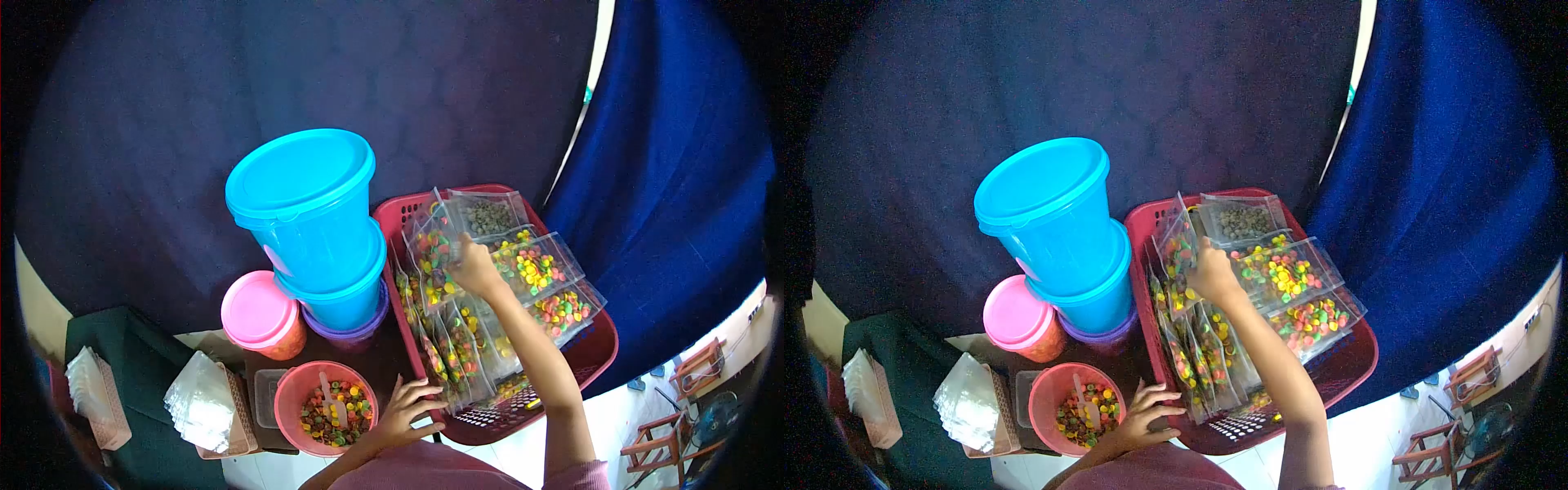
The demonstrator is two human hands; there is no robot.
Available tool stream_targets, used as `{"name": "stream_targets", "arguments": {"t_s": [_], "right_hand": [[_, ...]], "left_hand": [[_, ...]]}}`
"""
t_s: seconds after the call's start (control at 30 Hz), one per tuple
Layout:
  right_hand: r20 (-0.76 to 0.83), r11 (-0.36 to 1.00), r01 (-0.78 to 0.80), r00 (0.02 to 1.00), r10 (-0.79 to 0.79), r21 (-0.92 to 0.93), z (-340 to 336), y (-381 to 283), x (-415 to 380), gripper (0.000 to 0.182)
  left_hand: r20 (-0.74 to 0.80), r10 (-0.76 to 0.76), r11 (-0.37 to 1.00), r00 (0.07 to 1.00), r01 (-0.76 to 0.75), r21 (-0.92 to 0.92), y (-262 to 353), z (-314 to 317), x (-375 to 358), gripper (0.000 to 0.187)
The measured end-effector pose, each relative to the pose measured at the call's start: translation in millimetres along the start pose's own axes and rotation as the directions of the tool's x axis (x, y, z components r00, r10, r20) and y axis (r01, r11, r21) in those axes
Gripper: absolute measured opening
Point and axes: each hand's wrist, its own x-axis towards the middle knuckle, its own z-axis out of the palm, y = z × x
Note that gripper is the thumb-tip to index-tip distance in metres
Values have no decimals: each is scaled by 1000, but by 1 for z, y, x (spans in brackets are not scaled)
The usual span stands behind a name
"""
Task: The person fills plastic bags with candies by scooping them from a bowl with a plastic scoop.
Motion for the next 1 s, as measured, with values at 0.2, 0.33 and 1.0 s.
{"name": "stream_targets", "arguments": {"t_s": [0.2, 0.33, 1.0], "right_hand": [[94, 936, -57, 991, 95, -347, 27, -8, 38, 24], [167, 896, -14, 981, 98, -444, -8, -40, 51, 26], [261, 818, -17, 944, 203, -575, 81, -2, 71, 26]], "left_hand": [[46, 5, 998, 999, -2, -55, -8, -12, 5, 34], [62, -3, 996, 998, 9, -92, -12, -10, 6, 35], [65, 55, 983, 996, -42, -180, -26, 2, 6, 32]]}}
